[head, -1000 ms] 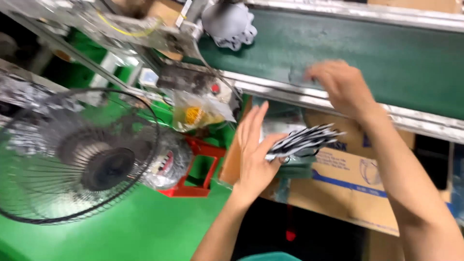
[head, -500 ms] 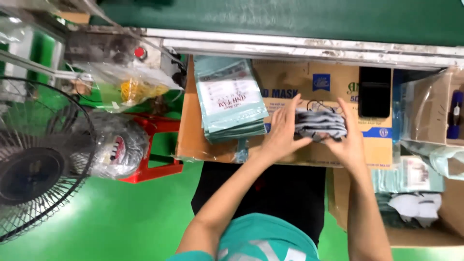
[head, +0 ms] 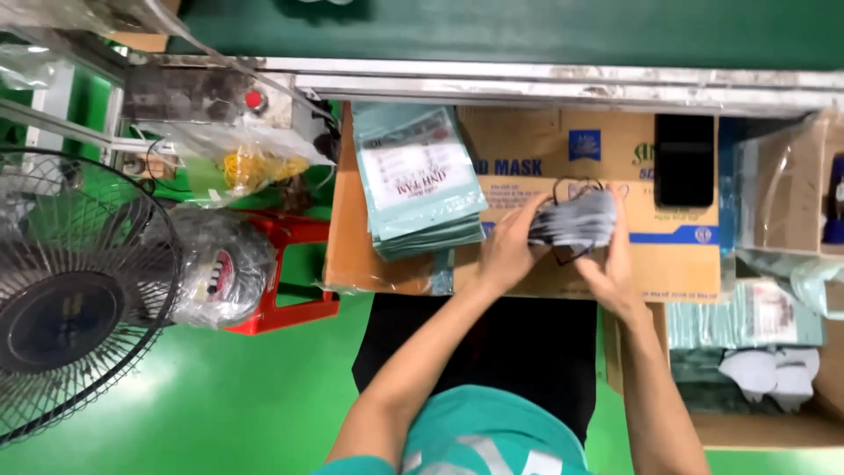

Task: Packing individual stacks of 5D face masks into plastic retail bags at a manufacturing facility.

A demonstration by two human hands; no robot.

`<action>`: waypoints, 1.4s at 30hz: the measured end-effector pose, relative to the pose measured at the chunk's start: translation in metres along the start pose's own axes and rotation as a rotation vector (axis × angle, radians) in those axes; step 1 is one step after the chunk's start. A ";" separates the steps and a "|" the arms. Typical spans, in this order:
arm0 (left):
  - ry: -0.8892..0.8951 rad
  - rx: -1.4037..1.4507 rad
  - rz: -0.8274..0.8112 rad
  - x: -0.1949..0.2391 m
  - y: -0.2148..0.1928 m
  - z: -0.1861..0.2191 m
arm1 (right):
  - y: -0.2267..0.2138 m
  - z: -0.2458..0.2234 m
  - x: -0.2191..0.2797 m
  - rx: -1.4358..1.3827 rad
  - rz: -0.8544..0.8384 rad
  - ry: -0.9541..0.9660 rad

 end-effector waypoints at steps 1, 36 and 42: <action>0.004 0.042 0.012 0.006 -0.008 0.012 | -0.003 0.010 0.005 0.045 0.035 0.040; 0.559 -0.404 0.379 0.083 -0.169 0.132 | 0.043 -0.080 -0.066 0.315 0.338 0.010; 0.356 0.144 0.663 0.092 -0.200 0.097 | 0.031 -0.057 -0.056 -0.334 0.441 0.074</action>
Point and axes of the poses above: each hand's wrist, its own x-axis away from the middle knuckle, its own y-axis out of the palm, z = x × y, the point moved 10 cm from there along -x, towards the middle knuckle, and after that the axes turned 10 degrees about -z, right-handed, at the moved point
